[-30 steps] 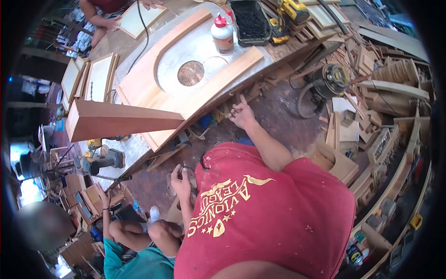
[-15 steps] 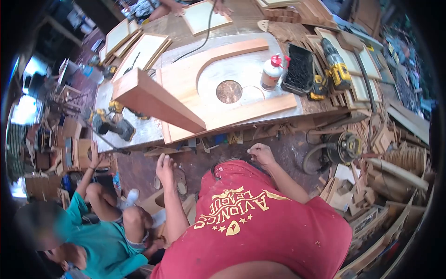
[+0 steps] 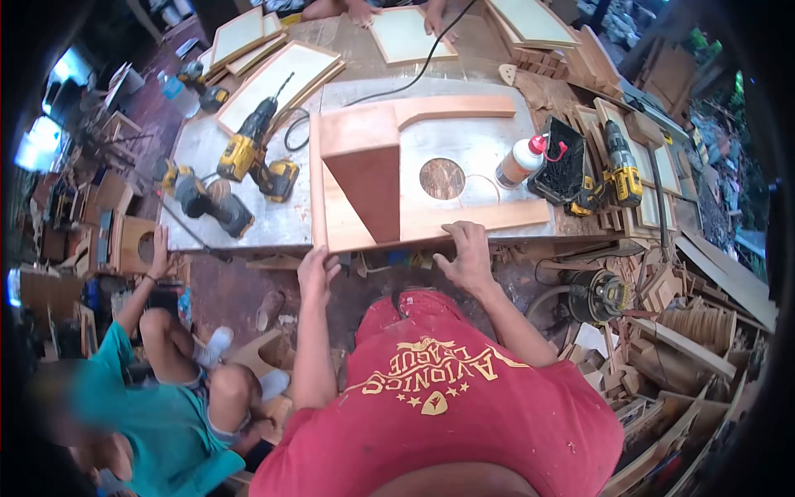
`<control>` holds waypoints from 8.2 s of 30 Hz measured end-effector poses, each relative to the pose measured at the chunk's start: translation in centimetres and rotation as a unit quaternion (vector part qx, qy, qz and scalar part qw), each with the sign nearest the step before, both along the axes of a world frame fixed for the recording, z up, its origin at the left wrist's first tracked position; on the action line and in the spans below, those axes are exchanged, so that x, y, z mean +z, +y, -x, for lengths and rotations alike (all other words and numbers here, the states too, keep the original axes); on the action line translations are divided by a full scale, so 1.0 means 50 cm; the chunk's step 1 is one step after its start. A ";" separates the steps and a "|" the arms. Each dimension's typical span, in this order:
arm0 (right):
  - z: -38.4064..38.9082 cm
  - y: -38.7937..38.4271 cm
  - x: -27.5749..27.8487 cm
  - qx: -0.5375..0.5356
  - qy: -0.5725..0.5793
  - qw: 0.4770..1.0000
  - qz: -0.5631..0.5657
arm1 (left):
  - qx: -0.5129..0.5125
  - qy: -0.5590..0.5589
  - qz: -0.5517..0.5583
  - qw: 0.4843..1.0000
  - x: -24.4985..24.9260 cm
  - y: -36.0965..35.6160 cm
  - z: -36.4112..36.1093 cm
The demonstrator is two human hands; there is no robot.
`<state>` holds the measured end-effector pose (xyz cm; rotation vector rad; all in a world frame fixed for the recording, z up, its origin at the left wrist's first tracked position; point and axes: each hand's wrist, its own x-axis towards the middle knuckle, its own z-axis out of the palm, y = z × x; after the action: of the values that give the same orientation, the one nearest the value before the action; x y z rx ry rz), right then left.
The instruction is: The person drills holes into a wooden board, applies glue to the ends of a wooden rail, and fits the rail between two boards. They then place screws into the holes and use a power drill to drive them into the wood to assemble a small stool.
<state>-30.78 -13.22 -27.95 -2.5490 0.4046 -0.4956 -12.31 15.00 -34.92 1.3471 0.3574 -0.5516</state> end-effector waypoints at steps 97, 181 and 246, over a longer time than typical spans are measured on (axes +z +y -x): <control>-0.504 0.205 0.277 0.247 -0.370 0.894 -0.054 | 0.315 0.462 -0.383 0.736 -0.499 0.090 1.206; -0.254 -0.121 0.685 0.383 -0.034 0.872 0.303 | -0.455 -0.591 -0.475 0.467 0.861 -0.089 0.346; -0.040 -0.031 0.692 0.213 0.055 0.917 0.332 | -0.457 -0.710 -0.223 0.487 0.828 -0.227 -0.037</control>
<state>-28.79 -14.79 6.68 -3.1971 -0.3567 -0.3597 -10.46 3.67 6.47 1.9744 -1.8364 0.0392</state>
